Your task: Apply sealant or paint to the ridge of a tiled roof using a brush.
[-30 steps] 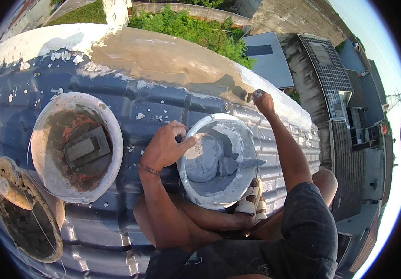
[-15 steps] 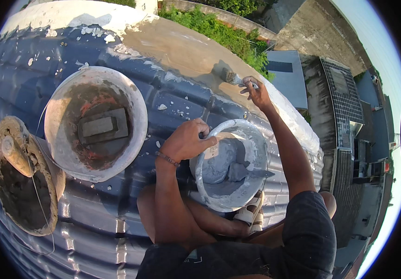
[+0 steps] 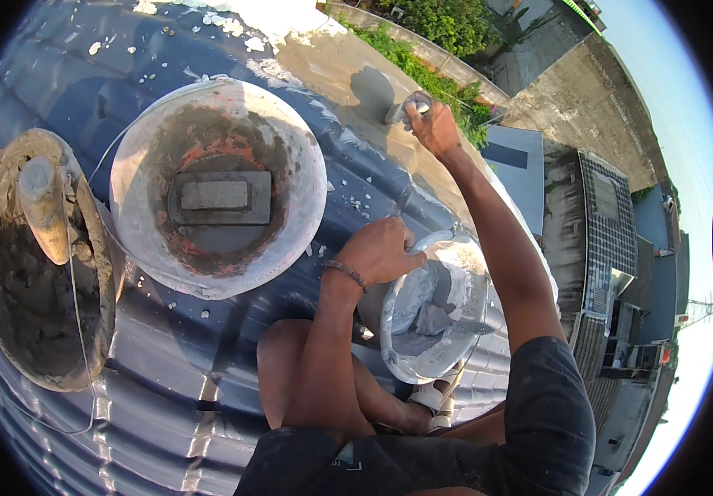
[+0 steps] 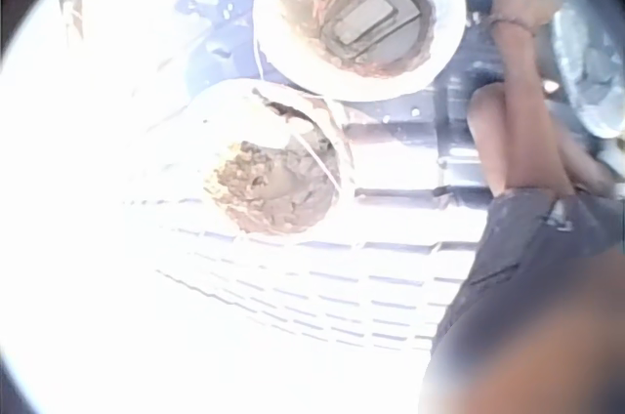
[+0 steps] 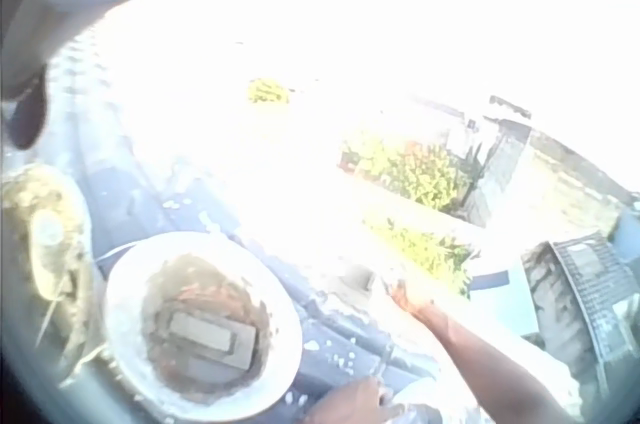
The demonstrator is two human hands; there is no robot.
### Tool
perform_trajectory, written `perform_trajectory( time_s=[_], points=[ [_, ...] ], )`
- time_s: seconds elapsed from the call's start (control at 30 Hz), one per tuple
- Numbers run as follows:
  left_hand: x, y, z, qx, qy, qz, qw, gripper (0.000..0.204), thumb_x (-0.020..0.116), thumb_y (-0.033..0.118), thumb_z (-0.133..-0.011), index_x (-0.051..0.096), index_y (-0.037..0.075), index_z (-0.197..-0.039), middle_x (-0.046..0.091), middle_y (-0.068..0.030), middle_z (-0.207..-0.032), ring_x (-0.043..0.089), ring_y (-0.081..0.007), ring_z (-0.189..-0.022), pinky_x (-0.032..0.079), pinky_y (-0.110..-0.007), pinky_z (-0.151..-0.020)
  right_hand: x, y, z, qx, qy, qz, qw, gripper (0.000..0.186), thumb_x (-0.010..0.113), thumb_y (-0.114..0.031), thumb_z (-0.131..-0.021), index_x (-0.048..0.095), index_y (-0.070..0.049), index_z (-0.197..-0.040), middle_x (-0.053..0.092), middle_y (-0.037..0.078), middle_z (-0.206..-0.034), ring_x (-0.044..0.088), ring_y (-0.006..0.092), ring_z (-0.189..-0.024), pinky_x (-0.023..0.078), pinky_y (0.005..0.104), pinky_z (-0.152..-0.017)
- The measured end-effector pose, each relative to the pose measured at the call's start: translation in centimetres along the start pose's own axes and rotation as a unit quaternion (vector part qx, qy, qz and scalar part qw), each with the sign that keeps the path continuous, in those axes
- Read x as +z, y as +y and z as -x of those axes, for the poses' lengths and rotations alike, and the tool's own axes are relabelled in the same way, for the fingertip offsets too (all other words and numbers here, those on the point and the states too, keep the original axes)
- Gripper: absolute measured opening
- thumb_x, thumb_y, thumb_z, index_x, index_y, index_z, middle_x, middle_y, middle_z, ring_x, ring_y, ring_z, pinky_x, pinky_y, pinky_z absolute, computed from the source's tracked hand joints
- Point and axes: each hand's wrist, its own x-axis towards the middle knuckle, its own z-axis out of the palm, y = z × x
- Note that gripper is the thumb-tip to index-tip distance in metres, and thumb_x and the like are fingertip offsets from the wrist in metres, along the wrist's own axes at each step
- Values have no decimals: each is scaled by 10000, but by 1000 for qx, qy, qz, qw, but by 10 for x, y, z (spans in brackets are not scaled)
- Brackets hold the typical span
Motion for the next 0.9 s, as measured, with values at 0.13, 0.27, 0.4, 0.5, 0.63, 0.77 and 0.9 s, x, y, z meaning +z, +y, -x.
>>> perform_trajectory(
  time_s=[0.13,0.27,0.4,0.5,0.63,0.77,0.9],
  points=[
    [0,-4,-1,4,-5,15,1000,422,709,315,-765,534,-45,-632,569,-210,-715,571,-371,-756,465,-437,-729,8,-28,-43,-88,29,-365,927,361,512,-312,-1005,606,14,-1128,705,200,-950,703,277,-818,565,384,-688],
    [1,-3,1,16,16,15,1000,431,700,350,-762,561,-40,-638,581,-227,-708,587,-389,-744,476,-447,-722,-2,33,1,108,13,-394,913,330,513,-281,-1016,558,7,-1170,691,185,-1024,702,244,-870,564,322,-663],
    [-1,-2,2,4,14,17,1000,412,696,356,-757,607,-36,-665,608,-252,-753,616,-408,-765,492,-459,-735,-38,109,89,186,32,-286,939,320,484,-300,-996,616,-22,-1085,710,153,-920,716,228,-815,569,327,-632],
    [-2,1,2,5,15,7,1000,395,691,354,-760,651,-35,-706,632,-269,-800,635,-419,-807,506,-464,-764,-67,130,117,229,11,-39,973,313,544,-316,-939,661,-36,-1016,710,183,-872,714,268,-795,566,381,-664],
    [-4,5,3,-17,11,13,1000,389,695,349,-759,669,-38,-723,643,-273,-829,639,-415,-843,508,-458,-796,-55,94,90,235,-27,277,931,338,609,-357,-841,701,-47,-938,684,249,-855,690,374,-808,542,470,-755],
    [-5,5,4,4,4,-16,1000,391,697,345,-767,661,-43,-726,644,-269,-848,636,-410,-851,504,-459,-803,-1,15,11,63,11,221,973,333,607,-395,-871,705,-95,-977,691,230,-885,679,402,-829,540,481,-757],
    [-2,3,2,-3,-12,-10,1000,402,692,345,-780,634,-43,-693,636,-256,-820,627,-411,-815,502,-462,-783,25,-51,-65,-49,1,-253,966,340,594,-301,-951,641,30,-1011,702,165,-829,701,227,-765,562,354,-654]
  ],
)
